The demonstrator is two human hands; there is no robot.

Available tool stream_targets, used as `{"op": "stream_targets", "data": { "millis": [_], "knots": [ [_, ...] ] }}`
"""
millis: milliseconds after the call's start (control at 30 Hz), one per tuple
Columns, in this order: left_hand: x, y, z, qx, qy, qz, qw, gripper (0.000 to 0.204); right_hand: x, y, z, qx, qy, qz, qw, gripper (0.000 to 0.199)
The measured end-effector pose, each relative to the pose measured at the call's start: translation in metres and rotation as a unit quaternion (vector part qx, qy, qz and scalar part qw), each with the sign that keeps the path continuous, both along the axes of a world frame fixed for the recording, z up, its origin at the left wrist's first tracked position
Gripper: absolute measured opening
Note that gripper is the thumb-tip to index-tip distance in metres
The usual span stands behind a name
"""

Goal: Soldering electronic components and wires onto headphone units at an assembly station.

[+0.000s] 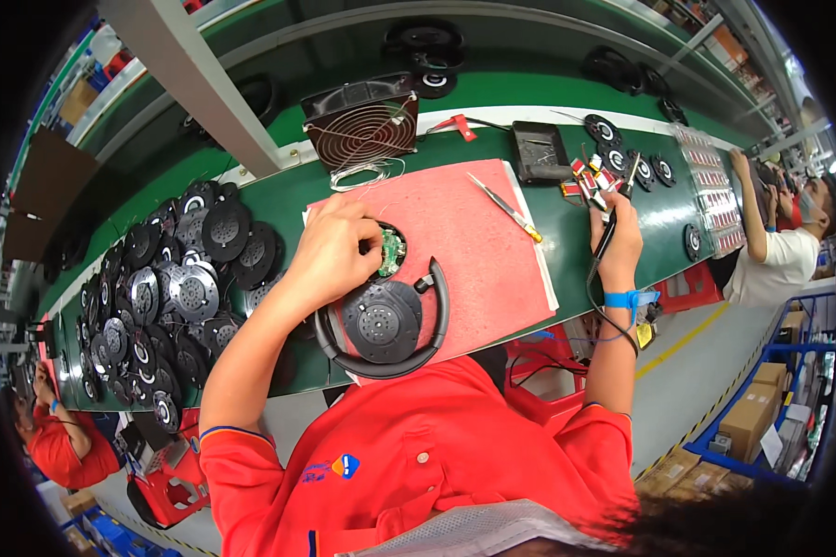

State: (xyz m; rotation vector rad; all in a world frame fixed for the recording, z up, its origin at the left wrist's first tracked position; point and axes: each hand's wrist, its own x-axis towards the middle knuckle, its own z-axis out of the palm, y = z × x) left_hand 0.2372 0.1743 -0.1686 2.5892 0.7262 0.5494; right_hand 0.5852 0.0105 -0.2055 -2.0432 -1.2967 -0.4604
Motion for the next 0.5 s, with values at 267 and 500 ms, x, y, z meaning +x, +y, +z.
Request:
{"op": "stream_targets", "data": {
  "millis": [267,500],
  "knots": [
    [-0.013,-0.007,0.006,-0.003,-0.003,0.007,1.0,0.006,-0.006,0.026,0.003,-0.043,-0.128,0.15,0.979,0.017],
    [-0.033,-0.023,0.023,-0.002,-0.053,0.034,0.998,0.01,0.0,0.025,0.004,-0.018,-0.096,0.166,0.981,0.02]
  ]
}}
